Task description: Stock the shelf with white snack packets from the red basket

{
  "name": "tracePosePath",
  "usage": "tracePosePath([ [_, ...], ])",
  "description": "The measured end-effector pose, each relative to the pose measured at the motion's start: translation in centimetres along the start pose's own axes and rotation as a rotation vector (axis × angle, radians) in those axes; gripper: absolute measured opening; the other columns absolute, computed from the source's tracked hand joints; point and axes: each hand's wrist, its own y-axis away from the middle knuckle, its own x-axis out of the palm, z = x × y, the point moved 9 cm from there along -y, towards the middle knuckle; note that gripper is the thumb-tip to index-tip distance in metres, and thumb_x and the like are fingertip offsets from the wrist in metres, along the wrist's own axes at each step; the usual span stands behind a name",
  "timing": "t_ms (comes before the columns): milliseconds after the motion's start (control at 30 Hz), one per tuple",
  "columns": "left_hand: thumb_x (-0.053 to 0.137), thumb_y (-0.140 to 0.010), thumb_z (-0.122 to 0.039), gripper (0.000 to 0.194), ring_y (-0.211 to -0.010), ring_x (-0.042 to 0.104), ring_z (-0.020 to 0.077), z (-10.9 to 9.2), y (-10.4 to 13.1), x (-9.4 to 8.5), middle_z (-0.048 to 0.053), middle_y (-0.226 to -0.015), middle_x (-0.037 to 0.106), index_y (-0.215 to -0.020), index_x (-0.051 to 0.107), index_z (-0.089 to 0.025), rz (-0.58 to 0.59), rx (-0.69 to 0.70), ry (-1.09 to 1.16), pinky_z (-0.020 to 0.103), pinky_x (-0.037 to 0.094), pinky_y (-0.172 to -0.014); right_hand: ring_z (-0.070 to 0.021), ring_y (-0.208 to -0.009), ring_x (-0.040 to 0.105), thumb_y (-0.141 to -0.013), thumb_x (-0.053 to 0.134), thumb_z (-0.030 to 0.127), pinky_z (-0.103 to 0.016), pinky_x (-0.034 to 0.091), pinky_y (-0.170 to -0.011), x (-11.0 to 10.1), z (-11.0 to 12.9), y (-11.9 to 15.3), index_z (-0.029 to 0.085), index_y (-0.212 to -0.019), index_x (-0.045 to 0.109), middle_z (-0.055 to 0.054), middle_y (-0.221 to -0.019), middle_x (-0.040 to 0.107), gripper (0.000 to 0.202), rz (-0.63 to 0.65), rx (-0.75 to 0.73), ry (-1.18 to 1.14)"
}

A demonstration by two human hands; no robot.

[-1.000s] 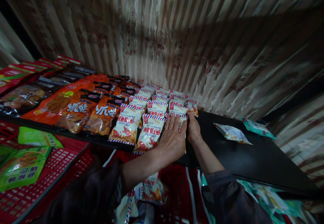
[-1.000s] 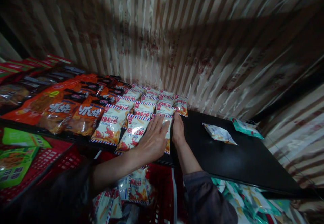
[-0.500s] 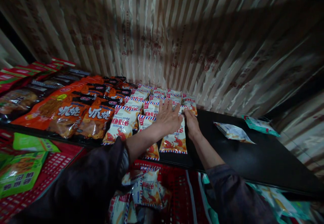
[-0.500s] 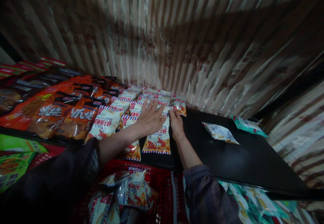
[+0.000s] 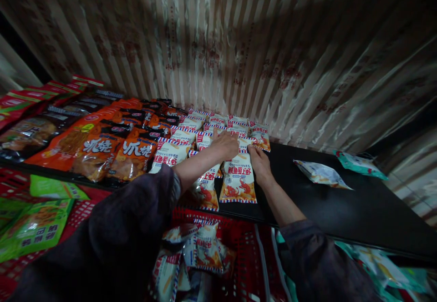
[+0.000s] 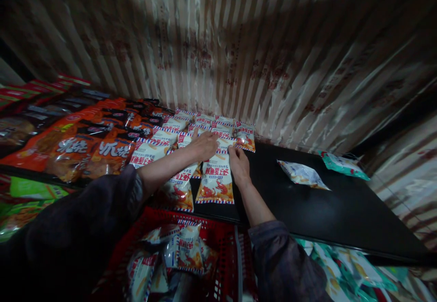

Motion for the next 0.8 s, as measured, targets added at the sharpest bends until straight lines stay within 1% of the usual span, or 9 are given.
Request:
tracePosePath([
  [100, 0.034, -0.092, -0.017, 0.036, -0.124, 0.052, 0.0262, -0.24, 0.06, -0.04, 0.012, -0.124, 0.065, -0.115, 0.062, -0.016, 0.000, 0.021, -0.007, 0.058, 0.013, -0.116, -0.0257, -0.084, 0.066, -0.069, 0.065, 0.058, -0.035, 0.049, -0.075, -0.23, -0.11, -0.13, 0.024, -0.084, 0.073, -0.002, -0.083, 0.075, 0.038, -0.022, 0.000, 0.028],
  [267, 0.034, -0.093, -0.020, 0.038, -0.122, 0.053, 0.0281, -0.33, -0.14, 0.24, 0.016, -0.123, 0.065, -0.118, 0.061, -0.013, -0.008, 0.020, -0.008, 0.059, 0.013, -0.115, -0.0248, -0.078, 0.066, -0.070, 0.062, 0.058, -0.034, 0.049, -0.071, 0.02, -0.12, -0.11, 0.022, -0.082, 0.072, -0.003, -0.079, 0.074, 0.038, -0.027, -0.002, 0.033],
  [433, 0.033, -0.094, -0.019, 0.037, -0.123, 0.053, 0.0263, -0.27, -0.28, 0.36, 0.011, -0.127, 0.065, -0.116, 0.063, -0.016, 0.004, 0.028, 0.000, 0.058, 0.016, -0.116, -0.0231, -0.075, 0.065, -0.071, 0.061, 0.056, -0.034, 0.049, -0.069, 0.43, -0.24, -0.56, 0.020, -0.084, 0.071, -0.003, -0.080, 0.074, 0.040, -0.005, -0.024, 0.010],
  [567, 0.033, -0.095, -0.021, 0.037, -0.120, 0.055, 0.0284, -0.30, -0.13, 0.23, 0.013, -0.122, 0.066, -0.115, 0.064, -0.014, -0.006, 0.026, -0.010, 0.061, 0.014, -0.115, -0.0230, -0.075, 0.064, -0.071, 0.060, 0.055, -0.034, 0.048, -0.070, 0.35, -0.19, -0.69, 0.020, -0.082, 0.070, -0.002, -0.078, 0.073, 0.037, -0.018, -0.047, 0.021],
  [700, 0.033, -0.095, -0.022, 0.037, -0.122, 0.054, 0.0289, -0.54, 0.16, 0.30, 0.012, -0.121, 0.067, -0.114, 0.065, -0.018, -0.011, 0.043, -0.021, 0.062, 0.010, -0.115, -0.0242, -0.078, 0.063, -0.071, 0.060, 0.054, -0.034, 0.046, -0.074, 0.04, 0.10, -0.50, 0.022, -0.079, 0.069, -0.002, -0.078, 0.072, 0.034, -0.055, -0.068, 0.060],
  [800, 0.032, -0.096, -0.025, 0.040, -0.129, 0.048, 0.0302, -0.46, 0.40, 0.35, 0.015, -0.129, 0.062, -0.120, 0.062, -0.015, -0.032, 0.034, -0.018, 0.061, 0.011, -0.116, -0.0247, -0.082, 0.062, -0.072, 0.058, 0.054, -0.035, 0.045, -0.077, -0.47, 0.50, -0.21, 0.023, -0.082, 0.068, -0.002, -0.082, 0.072, 0.034, -0.091, -0.079, 0.097],
])
